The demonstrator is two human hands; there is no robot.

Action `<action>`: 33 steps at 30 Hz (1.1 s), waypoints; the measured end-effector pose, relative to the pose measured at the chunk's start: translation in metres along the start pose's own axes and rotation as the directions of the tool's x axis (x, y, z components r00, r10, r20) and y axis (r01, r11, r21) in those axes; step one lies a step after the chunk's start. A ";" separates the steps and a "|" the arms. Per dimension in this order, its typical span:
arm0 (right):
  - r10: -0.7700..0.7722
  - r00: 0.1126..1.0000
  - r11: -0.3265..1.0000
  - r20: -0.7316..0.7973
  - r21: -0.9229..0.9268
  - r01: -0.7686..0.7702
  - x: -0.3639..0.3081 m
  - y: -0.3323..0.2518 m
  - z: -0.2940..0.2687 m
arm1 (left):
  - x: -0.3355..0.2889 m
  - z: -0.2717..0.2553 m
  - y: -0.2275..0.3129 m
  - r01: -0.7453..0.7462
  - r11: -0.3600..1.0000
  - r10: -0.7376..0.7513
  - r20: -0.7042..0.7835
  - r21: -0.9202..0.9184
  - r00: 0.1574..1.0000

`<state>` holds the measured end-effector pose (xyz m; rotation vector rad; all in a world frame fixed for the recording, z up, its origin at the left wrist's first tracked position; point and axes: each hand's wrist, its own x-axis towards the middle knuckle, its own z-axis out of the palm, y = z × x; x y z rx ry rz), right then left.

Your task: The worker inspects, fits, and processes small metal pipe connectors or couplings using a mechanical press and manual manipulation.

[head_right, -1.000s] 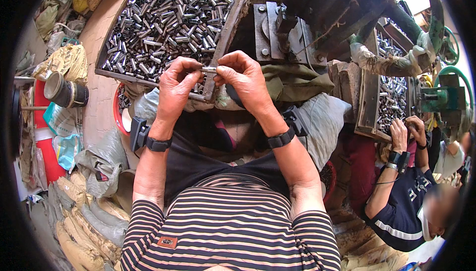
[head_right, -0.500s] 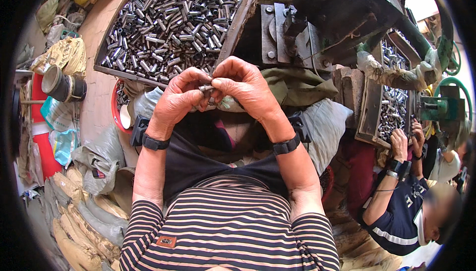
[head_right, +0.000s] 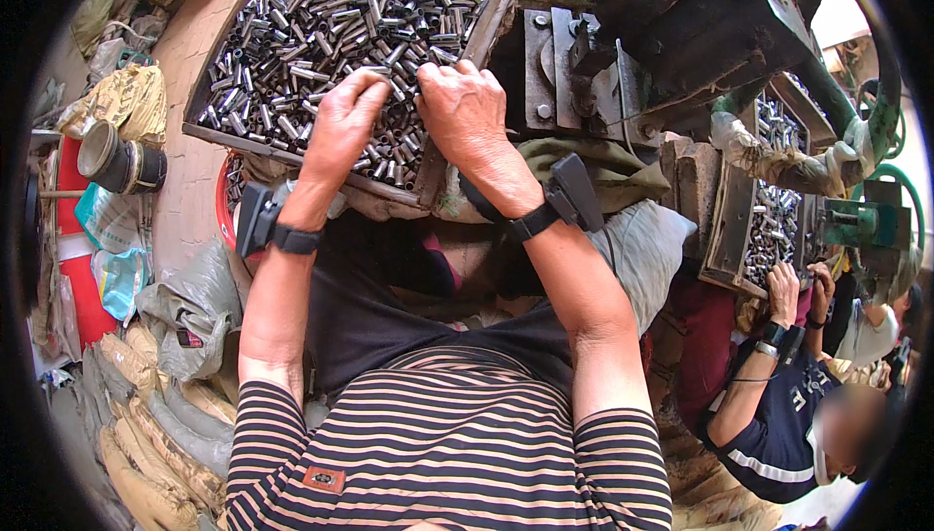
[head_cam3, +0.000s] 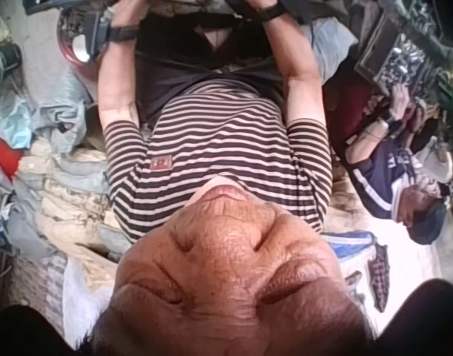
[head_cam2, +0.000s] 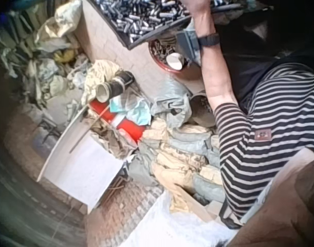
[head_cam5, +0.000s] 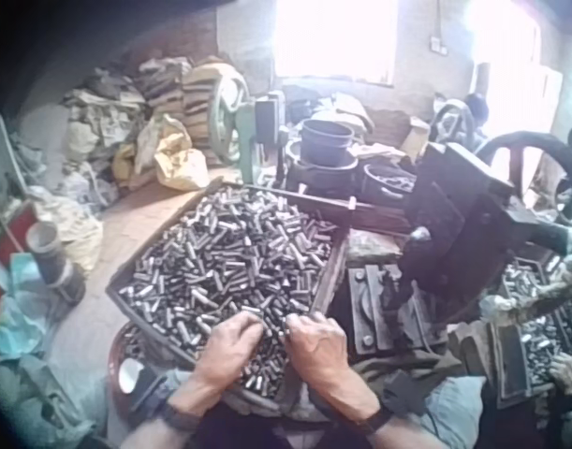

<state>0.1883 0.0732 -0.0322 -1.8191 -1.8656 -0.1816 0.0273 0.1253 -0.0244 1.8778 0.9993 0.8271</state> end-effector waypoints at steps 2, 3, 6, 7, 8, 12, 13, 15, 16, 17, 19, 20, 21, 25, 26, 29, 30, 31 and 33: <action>-0.001 1.000 0.999 0.004 -0.034 0.001 0.001 0.000 0.009 | 0.009 0.010 -0.006 -0.166 0.948 0.169 0.013 0.272 0.985; -0.002 1.000 0.998 0.010 -0.066 0.002 0.000 0.001 0.013 | 0.012 0.014 -0.008 -0.184 0.884 0.181 0.048 0.429 0.982; 0.028 1.000 0.998 -0.011 -0.062 -0.029 0.003 0.000 0.018 | 0.017 0.019 -0.015 -0.176 0.840 0.159 0.078 0.512 0.984; 0.051 0.999 0.997 -0.008 -0.059 -0.052 0.003 0.001 0.019 | 0.018 0.020 -0.016 -0.171 0.830 0.145 0.090 0.531 0.985; 0.056 0.998 0.997 -0.010 -0.059 -0.056 0.004 0.001 0.020 | 0.019 0.021 -0.016 -0.175 0.819 0.151 0.089 0.546 0.985; 0.079 0.995 0.997 -0.056 -0.024 -0.080 0.005 0.000 0.019 | 0.019 0.023 -0.019 -0.181 0.835 0.185 0.046 0.519 0.982; 0.074 0.993 0.997 -0.088 -0.002 -0.075 0.005 -0.001 0.017 | 0.019 0.022 -0.021 -0.185 0.834 0.189 0.046 0.520 0.981; 0.139 0.986 0.985 -0.091 0.120 -0.128 0.000 -0.003 0.010 | 0.017 0.018 -0.026 -0.153 0.902 0.164 0.008 0.403 0.987; 0.205 0.975 0.955 -0.082 0.235 -0.181 -0.005 -0.003 0.003 | 0.014 0.016 -0.020 -0.118 0.944 0.125 -0.001 0.309 0.992; 0.203 0.976 0.955 -0.081 0.237 -0.179 -0.009 -0.004 -0.006 | 0.009 0.011 -0.015 -0.115 0.944 0.122 -0.003 0.309 0.992; 0.351 0.928 0.675 0.124 0.653 -0.343 -0.016 -0.002 -0.023 | -0.001 0.004 -0.008 -0.027 1.000 0.027 0.004 -0.007 1.000; 0.361 0.918 0.578 0.165 0.733 -0.359 -0.022 0.002 -0.022 | -0.006 0.001 -0.003 0.038 0.993 -0.034 0.037 -0.110 0.999; 0.360 0.918 0.578 0.169 0.732 -0.362 -0.027 0.003 -0.025 | -0.010 0.002 -0.003 0.029 0.984 -0.025 0.027 -0.177 0.999; 0.309 0.868 0.189 0.389 0.869 -0.457 -0.040 -0.003 -0.036 | -0.027 0.004 0.014 0.170 0.925 -0.138 0.116 -0.339 0.984; 0.287 0.869 0.161 0.403 0.874 -0.459 -0.042 -0.003 -0.036 | -0.030 0.005 0.016 0.205 0.886 -0.158 0.144 -0.416 0.977; 0.252 0.874 0.132 0.416 0.880 -0.457 -0.048 -0.007 -0.037 | -0.037 0.007 0.017 0.333 0.804 -0.245 0.236 -0.493 0.940; 0.274 0.882 0.178 0.383 0.881 -0.438 -0.051 -0.010 -0.035 | -0.038 0.010 0.017 0.344 0.762 -0.246 0.247 -0.549 0.937; 0.292 0.890 0.223 0.350 0.880 -0.420 -0.051 -0.015 -0.036 | -0.040 0.011 0.016 0.356 0.715 -0.249 0.257 -0.601 0.934; 0.248 0.940 0.501 0.235 0.799 -0.332 -0.053 -0.026 -0.043 | -0.042 0.012 0.016 0.368 0.694 -0.262 0.258 -0.619 0.930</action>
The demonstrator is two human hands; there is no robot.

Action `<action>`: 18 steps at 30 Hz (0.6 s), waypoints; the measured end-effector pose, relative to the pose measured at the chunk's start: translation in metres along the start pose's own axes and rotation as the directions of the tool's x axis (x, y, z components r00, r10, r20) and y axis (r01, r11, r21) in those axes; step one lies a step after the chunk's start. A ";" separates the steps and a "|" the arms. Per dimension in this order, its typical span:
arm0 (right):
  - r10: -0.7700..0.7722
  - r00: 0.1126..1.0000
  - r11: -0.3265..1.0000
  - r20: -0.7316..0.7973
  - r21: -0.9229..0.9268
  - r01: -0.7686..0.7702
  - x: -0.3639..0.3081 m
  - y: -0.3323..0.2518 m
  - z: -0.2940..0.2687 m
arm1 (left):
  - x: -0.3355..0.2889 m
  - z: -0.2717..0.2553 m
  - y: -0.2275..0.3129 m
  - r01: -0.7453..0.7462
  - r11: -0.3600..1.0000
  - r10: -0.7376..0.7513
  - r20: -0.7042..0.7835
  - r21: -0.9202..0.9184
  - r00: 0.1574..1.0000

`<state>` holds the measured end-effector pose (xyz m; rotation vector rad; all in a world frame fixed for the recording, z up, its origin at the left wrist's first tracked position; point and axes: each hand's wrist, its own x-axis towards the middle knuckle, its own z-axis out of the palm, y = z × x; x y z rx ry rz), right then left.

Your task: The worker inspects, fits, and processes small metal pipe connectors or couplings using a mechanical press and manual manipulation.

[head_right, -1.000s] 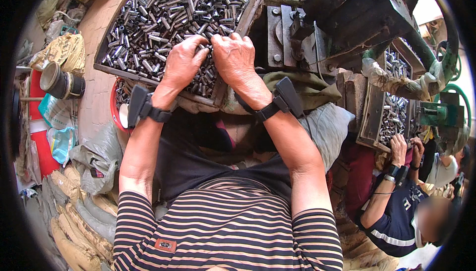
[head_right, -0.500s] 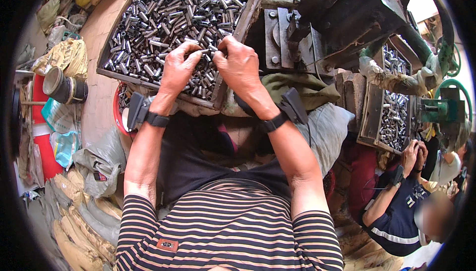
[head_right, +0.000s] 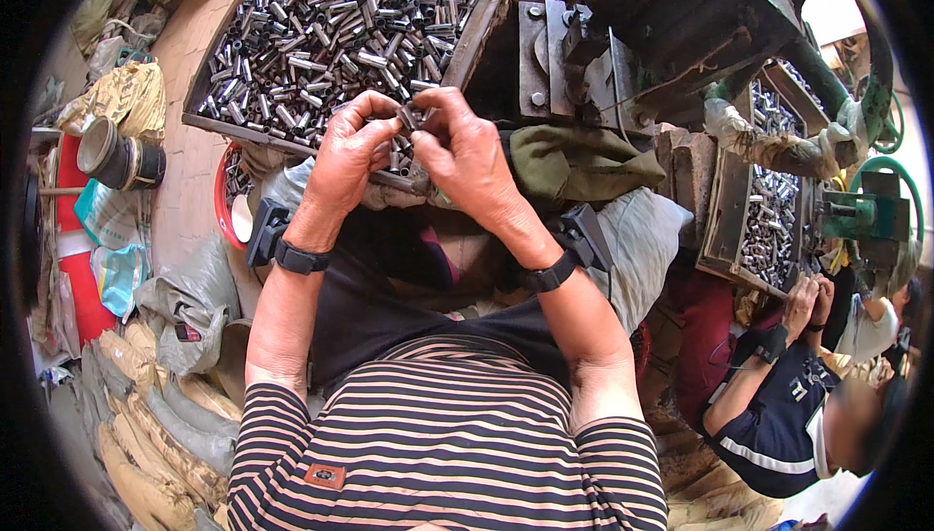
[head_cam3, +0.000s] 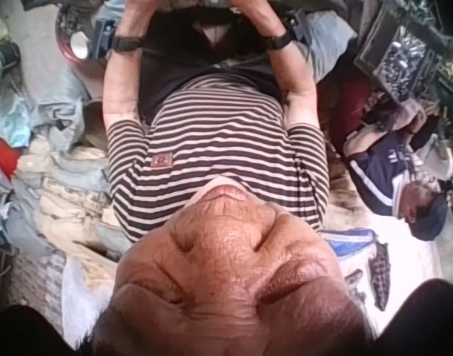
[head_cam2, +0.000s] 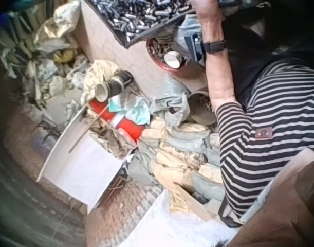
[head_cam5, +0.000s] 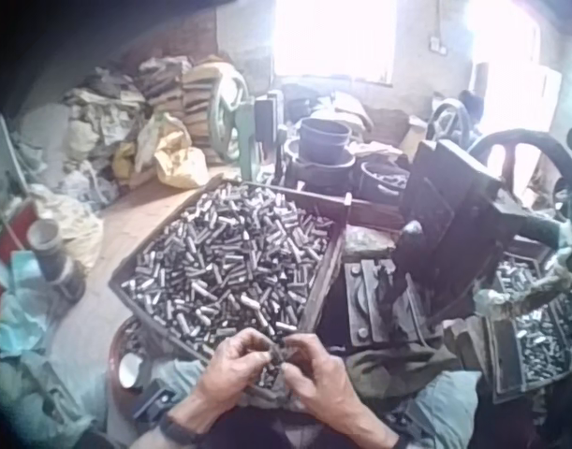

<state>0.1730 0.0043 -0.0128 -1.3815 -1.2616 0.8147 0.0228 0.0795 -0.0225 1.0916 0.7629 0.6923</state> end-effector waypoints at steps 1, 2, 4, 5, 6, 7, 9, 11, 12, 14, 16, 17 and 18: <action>-0.076 0.997 0.992 0.015 -0.099 0.077 -0.002 0.000 0.001 | 0.000 0.001 -0.002 -0.011 1.000 0.011 0.001 -0.003 1.000; -0.150 0.988 0.969 0.037 -0.195 0.154 -0.004 0.000 0.002 | 0.000 0.003 -0.003 -0.022 1.000 0.022 0.002 -0.006 1.000; -0.192 0.980 0.961 0.046 -0.195 0.197 -0.003 0.006 0.004 | 0.000 0.004 -0.002 -0.031 0.999 0.031 -0.015 0.013 0.999; -0.235 0.971 0.951 0.055 -0.196 0.241 -0.003 0.008 0.005 | 0.000 0.002 -0.002 -0.026 0.999 0.027 -0.031 0.019 0.999; -0.235 0.970 0.951 0.056 -0.195 0.242 -0.003 0.008 0.003 | 0.000 0.001 -0.002 -0.022 0.999 0.023 -0.048 0.024 0.999; -0.048 0.998 0.994 0.028 0.102 0.045 -0.005 0.009 -0.001 | -0.002 0.000 -0.003 -0.031 1.000 0.031 -0.052 0.001 0.998; 0.140 0.990 0.886 0.006 0.445 -0.128 -0.004 0.014 -0.010 | -0.003 -0.001 -0.003 -0.044 0.999 0.043 -0.046 -0.027 0.998; 0.170 0.984 0.867 -0.059 0.484 -0.121 -0.002 0.019 -0.015 | -0.004 0.002 0.001 -0.043 0.998 0.041 -0.040 -0.052 0.998; 0.189 0.980 0.856 -0.067 0.500 -0.131 -0.002 0.019 -0.017 | -0.004 0.002 0.001 -0.041 0.998 0.039 -0.036 -0.054 0.999; 0.194 0.980 0.836 -0.046 0.531 -0.140 -0.002 0.017 -0.014 | -0.005 0.002 0.001 -0.035 0.995 0.035 0.001 -0.094 0.999; 0.195 0.980 0.814 -0.025 0.561 -0.148 -0.002 0.018 -0.013 | -0.005 0.003 0.001 -0.043 0.993 0.044 0.010 -0.110 0.999; 0.213 0.977 0.780 -0.004 0.603 -0.167 -0.002 0.020 -0.013 | -0.004 0.003 0.002 -0.052 0.991 0.054 0.016 -0.125 0.998; 0.229 0.973 0.743 0.017 0.643 -0.186 -0.003 0.021 -0.014 | -0.005 0.004 0.003 -0.053 0.991 0.056 0.017 -0.124 0.998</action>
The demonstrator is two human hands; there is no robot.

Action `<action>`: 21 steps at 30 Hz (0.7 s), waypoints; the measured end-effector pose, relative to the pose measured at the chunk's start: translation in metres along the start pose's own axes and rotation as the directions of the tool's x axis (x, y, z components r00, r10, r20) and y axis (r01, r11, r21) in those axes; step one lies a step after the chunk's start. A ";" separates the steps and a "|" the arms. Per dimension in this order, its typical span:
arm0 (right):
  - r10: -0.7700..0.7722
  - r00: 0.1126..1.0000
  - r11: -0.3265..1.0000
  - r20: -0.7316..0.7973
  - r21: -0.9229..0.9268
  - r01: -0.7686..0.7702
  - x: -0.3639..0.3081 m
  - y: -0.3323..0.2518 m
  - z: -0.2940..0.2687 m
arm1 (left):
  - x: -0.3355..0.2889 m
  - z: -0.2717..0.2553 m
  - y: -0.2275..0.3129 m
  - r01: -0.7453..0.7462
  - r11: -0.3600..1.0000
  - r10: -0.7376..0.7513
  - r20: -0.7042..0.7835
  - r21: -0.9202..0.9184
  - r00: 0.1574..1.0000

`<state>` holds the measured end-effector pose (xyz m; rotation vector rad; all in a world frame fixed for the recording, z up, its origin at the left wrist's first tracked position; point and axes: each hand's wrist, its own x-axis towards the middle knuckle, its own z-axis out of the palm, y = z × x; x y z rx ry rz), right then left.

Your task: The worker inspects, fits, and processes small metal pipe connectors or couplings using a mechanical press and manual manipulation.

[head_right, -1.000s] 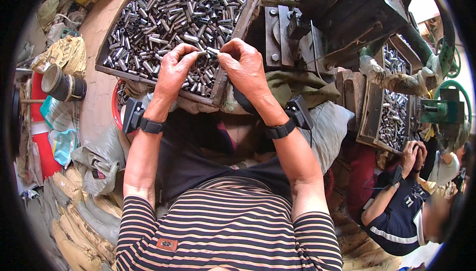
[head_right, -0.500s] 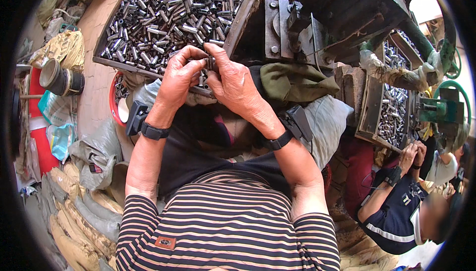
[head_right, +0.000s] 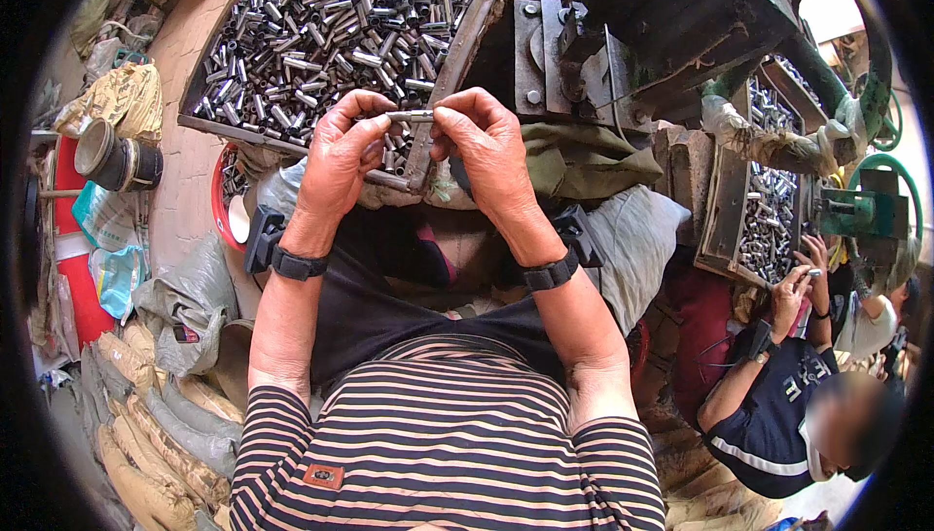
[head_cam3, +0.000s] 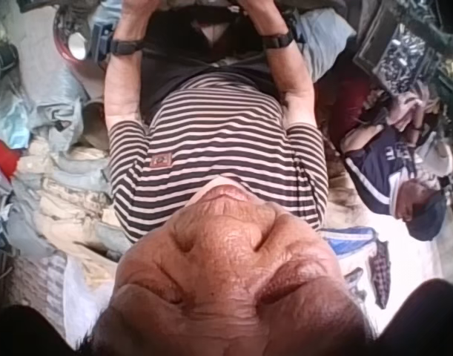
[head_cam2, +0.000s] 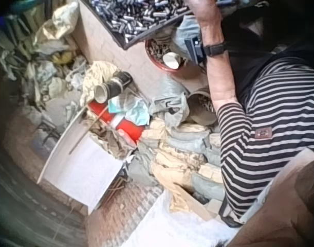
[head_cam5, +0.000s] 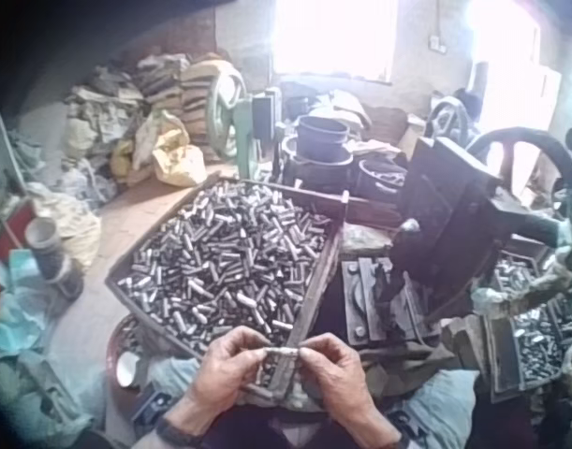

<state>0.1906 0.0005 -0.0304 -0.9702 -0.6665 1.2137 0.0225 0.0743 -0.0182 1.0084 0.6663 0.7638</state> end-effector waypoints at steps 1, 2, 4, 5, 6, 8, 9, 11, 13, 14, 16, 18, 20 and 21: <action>-0.002 1.000 1.000 -0.001 0.000 0.002 0.000 0.000 -0.001 | -0.001 0.002 0.000 -0.031 0.998 0.031 -0.004 0.063 1.000; 0.038 0.999 0.998 0.004 0.046 -0.038 -0.001 0.000 -0.003 | -0.002 0.004 0.001 -0.061 0.990 0.063 -0.007 0.125 0.998; 0.077 0.997 0.993 0.010 0.091 -0.077 -0.002 -0.001 -0.002 | -0.007 0.008 0.004 -0.094 0.969 0.100 -0.015 0.229 0.995; 0.089 0.996 0.986 -0.003 0.140 -0.088 -0.003 -0.002 0.001 | -0.009 0.009 0.006 -0.124 0.936 0.139 -0.022 0.330 0.990; 0.103 0.995 0.977 -0.016 0.189 -0.098 -0.004 -0.002 0.002 | -0.009 0.011 0.006 -0.124 0.936 0.138 -0.020 0.329 0.990; 0.093 0.996 0.985 0.012 0.146 -0.094 -0.005 -0.002 0.000 | -0.010 0.013 0.006 -0.201 0.876 0.227 -0.007 0.438 0.974; 0.085 0.996 0.991 0.040 0.103 -0.088 -0.006 -0.002 -0.001 | -0.011 0.013 0.007 -0.201 0.876 0.227 -0.006 0.438 0.974; 0.086 0.991 0.993 0.099 0.074 -0.094 -0.007 -0.004 -0.005 | -0.013 0.010 0.010 -0.178 0.893 0.150 0.100 0.412 0.984; 0.154 0.965 0.972 0.212 0.140 -0.186 -0.010 -0.008 -0.008 | -0.015 0.001 0.012 -0.053 0.972 0.019 0.148 0.229 0.989; 0.154 0.965 0.972 0.214 0.141 -0.187 -0.011 -0.010 -0.006 | -0.016 -0.001 0.013 0.093 0.995 -0.100 0.219 0.044 0.971; 0.220 0.932 0.966 0.289 0.069 -0.250 -0.014 -0.014 -0.003 | -0.021 0.004 0.012 0.070 0.991 -0.092 0.199 0.112 0.976; 0.205 0.927 0.965 0.315 0.091 -0.245 -0.012 -0.013 -0.004 | -0.022 0.005 0.012 0.168 0.984 -0.143 0.320 -0.053 0.937; 0.211 0.929 0.967 0.305 0.072 -0.243 -0.010 -0.012 -0.002 | -0.021 0.000 0.002 0.132 0.989 -0.106 0.293 -0.071 0.950; 0.212 0.928 0.967 0.307 0.072 -0.244 -0.007 -0.010 -0.002 | -0.017 -0.005 -0.007 0.108 0.987 -0.075 0.252 -0.122 0.965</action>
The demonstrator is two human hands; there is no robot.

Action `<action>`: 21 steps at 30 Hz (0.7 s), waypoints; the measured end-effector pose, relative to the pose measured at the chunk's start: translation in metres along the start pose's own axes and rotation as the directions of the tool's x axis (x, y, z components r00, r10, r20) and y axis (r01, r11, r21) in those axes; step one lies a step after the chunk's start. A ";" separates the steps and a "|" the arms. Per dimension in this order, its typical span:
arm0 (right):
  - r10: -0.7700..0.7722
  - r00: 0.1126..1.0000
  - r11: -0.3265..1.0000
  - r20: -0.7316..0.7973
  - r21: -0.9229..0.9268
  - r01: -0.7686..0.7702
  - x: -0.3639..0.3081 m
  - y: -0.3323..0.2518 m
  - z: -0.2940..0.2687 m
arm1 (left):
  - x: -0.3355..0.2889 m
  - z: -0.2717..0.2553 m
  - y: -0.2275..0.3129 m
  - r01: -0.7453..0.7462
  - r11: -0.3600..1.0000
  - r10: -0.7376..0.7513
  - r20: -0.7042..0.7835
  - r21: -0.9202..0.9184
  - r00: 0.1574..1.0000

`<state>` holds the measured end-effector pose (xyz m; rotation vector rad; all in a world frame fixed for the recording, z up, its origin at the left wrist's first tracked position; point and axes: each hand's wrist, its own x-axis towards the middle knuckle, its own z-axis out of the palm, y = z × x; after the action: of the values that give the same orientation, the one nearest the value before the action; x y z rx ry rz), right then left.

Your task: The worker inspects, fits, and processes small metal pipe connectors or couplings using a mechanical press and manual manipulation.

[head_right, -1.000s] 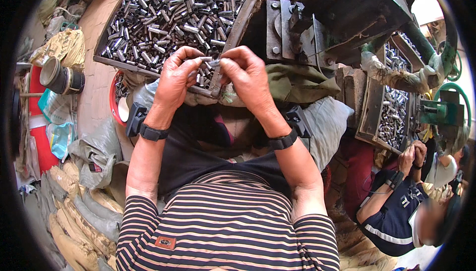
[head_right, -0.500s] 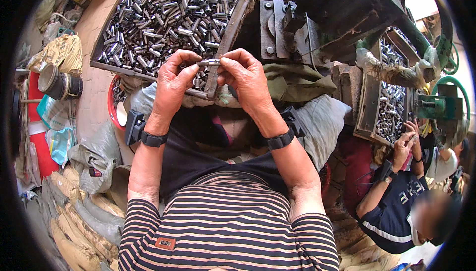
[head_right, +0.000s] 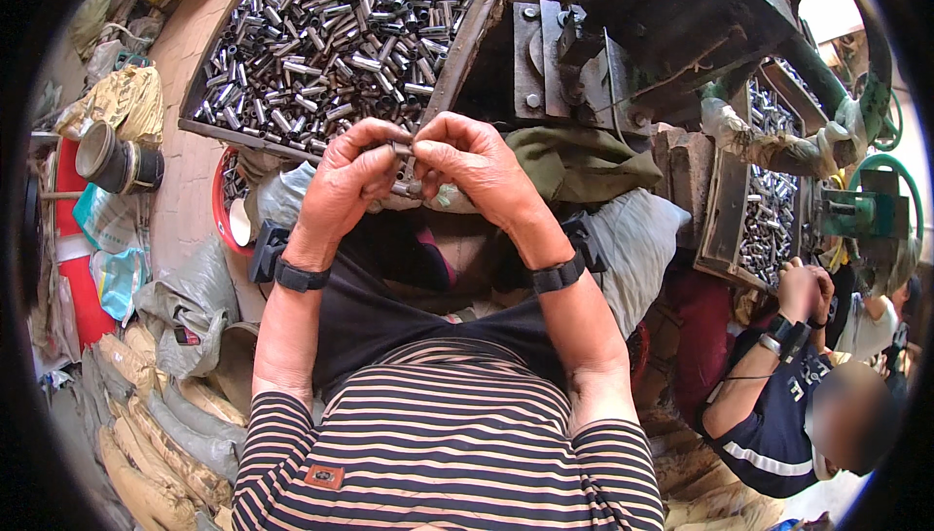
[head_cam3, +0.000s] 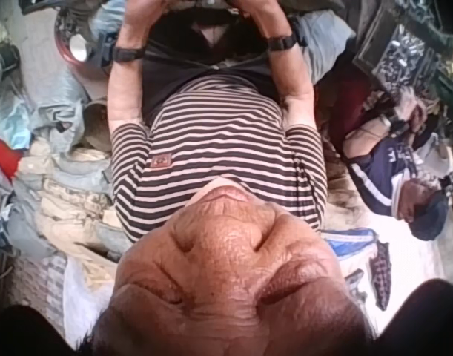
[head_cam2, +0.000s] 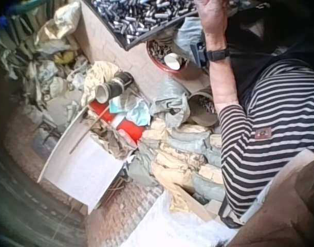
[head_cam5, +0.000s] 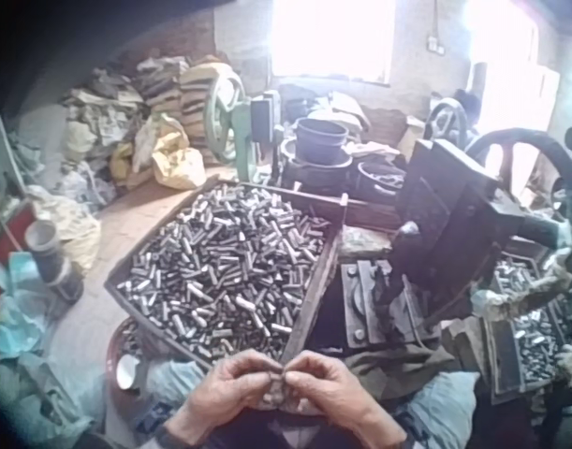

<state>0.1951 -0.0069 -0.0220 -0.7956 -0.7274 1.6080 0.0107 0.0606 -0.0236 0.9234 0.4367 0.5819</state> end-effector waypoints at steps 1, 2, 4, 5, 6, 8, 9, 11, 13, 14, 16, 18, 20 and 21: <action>-0.014 0.999 0.985 -0.043 -0.172 0.007 0.006 0.001 -0.003 | 0.004 -0.002 -0.003 -0.037 0.998 0.035 -0.038 -0.042 0.999; -0.035 0.996 0.940 -0.084 -0.340 0.005 0.012 0.002 -0.005 | 0.006 -0.004 -0.005 -0.081 0.995 0.077 -0.078 -0.051 0.994; -0.284 0.957 0.682 -0.068 -0.716 0.151 0.023 -0.001 -0.007 | 0.010 -0.011 -0.001 -0.132 0.988 0.112 -0.216 -0.077 0.970; -0.486 0.872 0.263 0.054 -0.943 0.206 0.030 -0.002 -0.009 | 0.012 -0.015 0.001 -0.163 0.980 0.120 -0.307 -0.118 0.944; -0.545 0.829 0.135 0.122 -0.963 0.231 0.040 0.000 -0.014 | 0.013 -0.023 0.004 -0.177 0.958 0.108 -0.288 -0.226 0.951; -0.548 0.816 -0.052 0.187 -0.981 0.189 0.056 -0.004 -0.012 | 0.014 -0.041 0.013 -0.188 0.883 0.102 -0.215 -0.431 0.971; -0.539 0.804 -0.240 0.253 -0.961 0.141 0.062 -0.005 -0.009 | 0.014 -0.046 0.014 -0.187 0.881 0.079 -0.255 -0.434 0.964; -0.510 0.821 -0.283 0.256 -0.952 0.121 0.075 -0.006 -0.004 | 0.016 -0.047 0.019 -0.170 0.896 0.048 -0.292 -0.410 0.955; -0.443 0.830 -0.467 0.337 -0.878 0.107 0.087 -0.006 -0.003 | 0.017 -0.047 0.020 -0.166 0.911 0.041 -0.318 -0.377 0.947; -0.416 0.842 -0.512 0.344 -0.853 0.095 0.091 -0.003 -0.005 | 0.017 -0.048 0.021 -0.164 0.924 0.039 -0.341 -0.344 0.939; -0.385 0.862 -0.524 0.330 -0.847 0.091 0.092 0.000 -0.006 | 0.018 -0.054 0.022 -0.113 0.960 0.023 -0.332 -0.255 0.943; -0.327 0.889 -0.569 0.320 -0.818 0.085 0.094 0.001 -0.005 | 0.019 -0.056 0.024 -0.029 0.999 0.020 -0.332 -0.021 0.943; -0.331 0.889 -0.566 0.317 -0.820 0.082 0.094 0.001 -0.008 | 0.024 -0.047 0.030 0.087 0.954 0.015 -0.334 0.286 0.942; -0.335 0.888 -0.564 0.316 -0.822 0.080 0.094 0.001 -0.009 | 0.028 -0.046 0.030 0.114 0.884 0.031 -0.301 0.453 0.953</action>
<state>0.1894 0.0862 -0.0389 -1.7890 -2.1895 -0.2933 -0.0034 0.1206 -0.0256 1.2880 0.8992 0.5905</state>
